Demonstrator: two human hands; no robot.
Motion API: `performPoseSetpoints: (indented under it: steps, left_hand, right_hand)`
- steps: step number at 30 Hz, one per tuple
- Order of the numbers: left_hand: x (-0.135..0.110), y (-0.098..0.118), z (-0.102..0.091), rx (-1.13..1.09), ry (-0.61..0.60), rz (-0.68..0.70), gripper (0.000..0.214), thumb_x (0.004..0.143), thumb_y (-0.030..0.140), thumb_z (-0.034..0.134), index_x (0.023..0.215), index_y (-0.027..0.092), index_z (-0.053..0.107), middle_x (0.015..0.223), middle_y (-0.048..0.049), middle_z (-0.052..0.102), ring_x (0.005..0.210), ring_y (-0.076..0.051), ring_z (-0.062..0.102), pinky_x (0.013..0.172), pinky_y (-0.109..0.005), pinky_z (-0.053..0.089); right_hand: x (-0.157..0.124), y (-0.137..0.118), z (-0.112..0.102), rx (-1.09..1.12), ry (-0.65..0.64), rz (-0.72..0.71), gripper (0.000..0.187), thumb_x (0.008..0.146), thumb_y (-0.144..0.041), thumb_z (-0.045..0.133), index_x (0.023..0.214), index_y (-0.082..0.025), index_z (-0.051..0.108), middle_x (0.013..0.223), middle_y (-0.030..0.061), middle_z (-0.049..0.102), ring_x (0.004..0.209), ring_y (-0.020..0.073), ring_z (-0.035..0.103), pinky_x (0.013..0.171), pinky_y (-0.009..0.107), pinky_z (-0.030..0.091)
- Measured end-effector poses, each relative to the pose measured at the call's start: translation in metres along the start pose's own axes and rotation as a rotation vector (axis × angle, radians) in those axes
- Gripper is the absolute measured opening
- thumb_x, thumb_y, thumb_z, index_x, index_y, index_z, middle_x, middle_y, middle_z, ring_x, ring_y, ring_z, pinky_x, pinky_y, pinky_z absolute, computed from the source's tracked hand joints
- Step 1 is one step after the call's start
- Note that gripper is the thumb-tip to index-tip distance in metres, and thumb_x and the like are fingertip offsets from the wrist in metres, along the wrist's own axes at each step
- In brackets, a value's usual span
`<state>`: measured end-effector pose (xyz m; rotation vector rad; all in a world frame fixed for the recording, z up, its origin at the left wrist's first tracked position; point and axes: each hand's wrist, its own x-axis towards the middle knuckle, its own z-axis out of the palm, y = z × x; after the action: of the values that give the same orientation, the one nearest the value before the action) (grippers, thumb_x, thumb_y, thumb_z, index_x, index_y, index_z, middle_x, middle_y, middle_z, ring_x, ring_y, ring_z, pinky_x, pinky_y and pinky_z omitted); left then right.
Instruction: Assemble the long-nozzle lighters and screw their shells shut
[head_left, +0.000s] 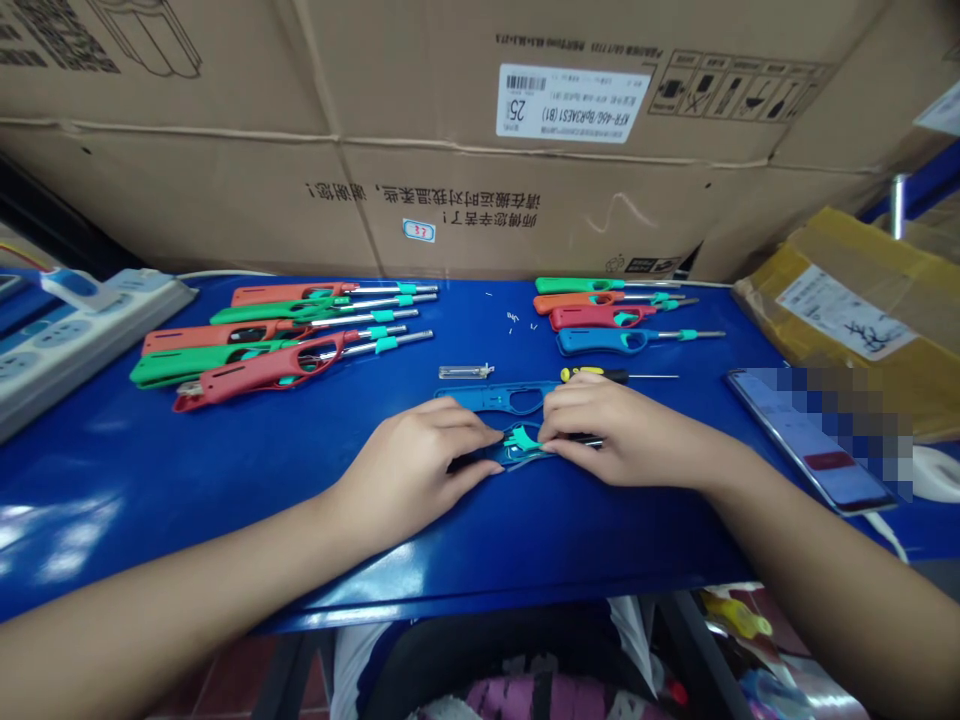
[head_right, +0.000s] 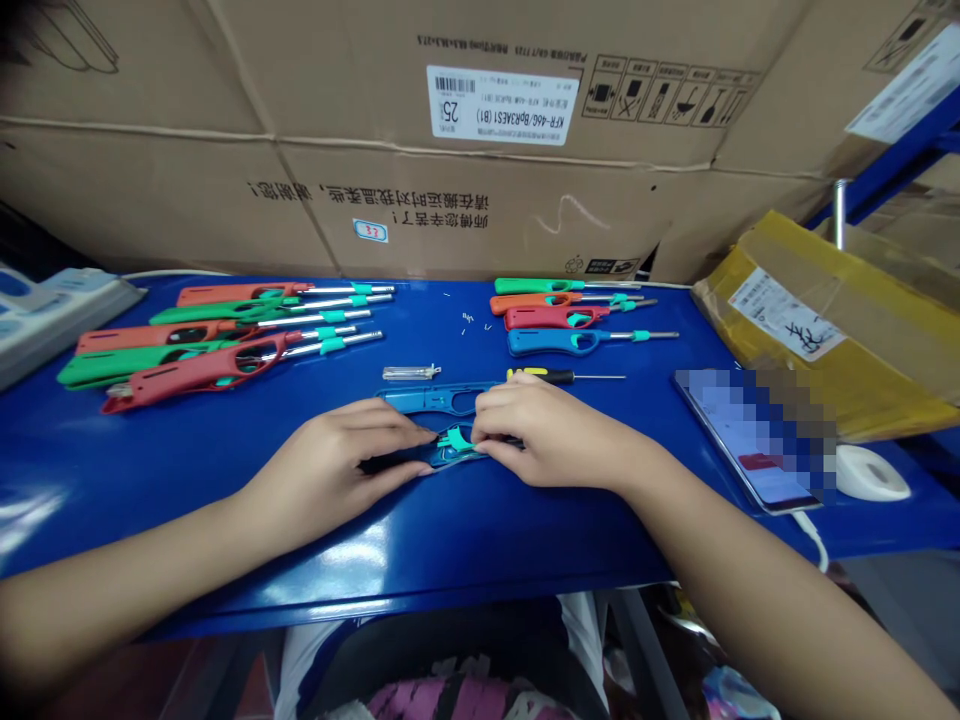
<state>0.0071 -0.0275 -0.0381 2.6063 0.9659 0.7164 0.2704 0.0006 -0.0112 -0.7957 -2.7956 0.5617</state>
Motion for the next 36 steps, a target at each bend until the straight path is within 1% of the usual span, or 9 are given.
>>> performPoseSetpoints:
  steps: [4,7,12,18,23,28,36]
  left_hand:
    - [0.0006,0.001,-0.0004,-0.006,-0.009,-0.012,0.023,0.093,0.029,0.07,0.111,0.016,0.075,0.102,-0.0064,0.077,0.094,-0.023,0.071,0.086,-0.039,0.058]
    - [0.0013,0.0017,-0.0004,-0.019,-0.026,-0.011,0.023,0.094,0.028,0.069,0.113,0.016,0.075,0.104,-0.0066,0.077,0.095,-0.023,0.07,0.087,-0.038,0.058]
    - [0.0014,0.0014,0.0002,-0.013,-0.027,-0.013,0.02,0.094,0.027,0.069,0.111,0.017,0.075,0.104,-0.0069,0.077,0.094,-0.022,0.07,0.088,-0.038,0.057]
    - [0.0009,0.0008,0.0016,-0.017,-0.014,-0.009,0.024,0.094,0.027,0.069,0.114,0.016,0.075,0.102,-0.0069,0.076,0.094,-0.023,0.069,0.086,-0.039,0.057]
    - [-0.0005,0.0011,0.0023,-0.006,-0.021,-0.023,0.025,0.095,0.026,0.068,0.115,0.015,0.075,0.102,-0.0072,0.075,0.094,-0.024,0.068,0.086,-0.04,0.057]
    - [0.0003,0.0022,0.0021,-0.014,-0.024,-0.03,0.024,0.094,0.026,0.069,0.115,0.015,0.075,0.102,-0.0067,0.075,0.094,-0.023,0.067,0.086,-0.04,0.056]
    - [0.0009,0.0058,0.0019,-0.056,-0.061,-0.101,0.029,0.093,0.026,0.07,0.119,0.016,0.074,0.1,-0.0069,0.072,0.095,-0.025,0.065,0.087,-0.042,0.054]
  right_hand:
    - [0.0,-0.0001,-0.0016,-0.051,-0.033,-0.029,0.018,0.1,-0.018,0.052,0.091,-0.02,0.068,0.088,0.0035,0.068,0.085,0.019,0.057,0.087,0.036,0.038]
    - [-0.0004,-0.0006,-0.0025,-0.03,-0.024,-0.041,0.018,0.1,-0.018,0.052,0.091,-0.02,0.068,0.088,0.0037,0.067,0.086,0.0191,0.057,0.086,0.036,0.039]
    - [-0.0004,-0.001,-0.0014,-0.029,-0.005,-0.008,0.017,0.099,-0.018,0.053,0.09,-0.021,0.067,0.088,0.0038,0.067,0.085,0.0196,0.057,0.087,0.037,0.039]
    - [0.0003,0.0008,0.0009,-0.036,-0.024,-0.013,0.019,0.1,-0.017,0.052,0.09,-0.021,0.068,0.089,0.0033,0.068,0.086,0.0195,0.057,0.09,0.038,0.038]
    - [0.0006,0.0008,-0.0001,-0.025,-0.007,-0.011,0.017,0.099,-0.018,0.052,0.09,-0.02,0.067,0.088,0.002,0.067,0.084,0.0187,0.056,0.089,0.037,0.037]
    - [0.0007,0.0015,0.0004,-0.033,-0.011,-0.007,0.018,0.099,-0.018,0.052,0.089,-0.02,0.066,0.087,0.0025,0.067,0.083,0.0189,0.056,0.086,0.037,0.037]
    - [0.0018,0.0003,-0.002,0.007,0.073,-0.049,0.018,0.1,-0.02,0.052,0.089,-0.02,0.066,0.084,0.0017,0.067,0.081,0.017,0.054,0.086,0.035,0.037]
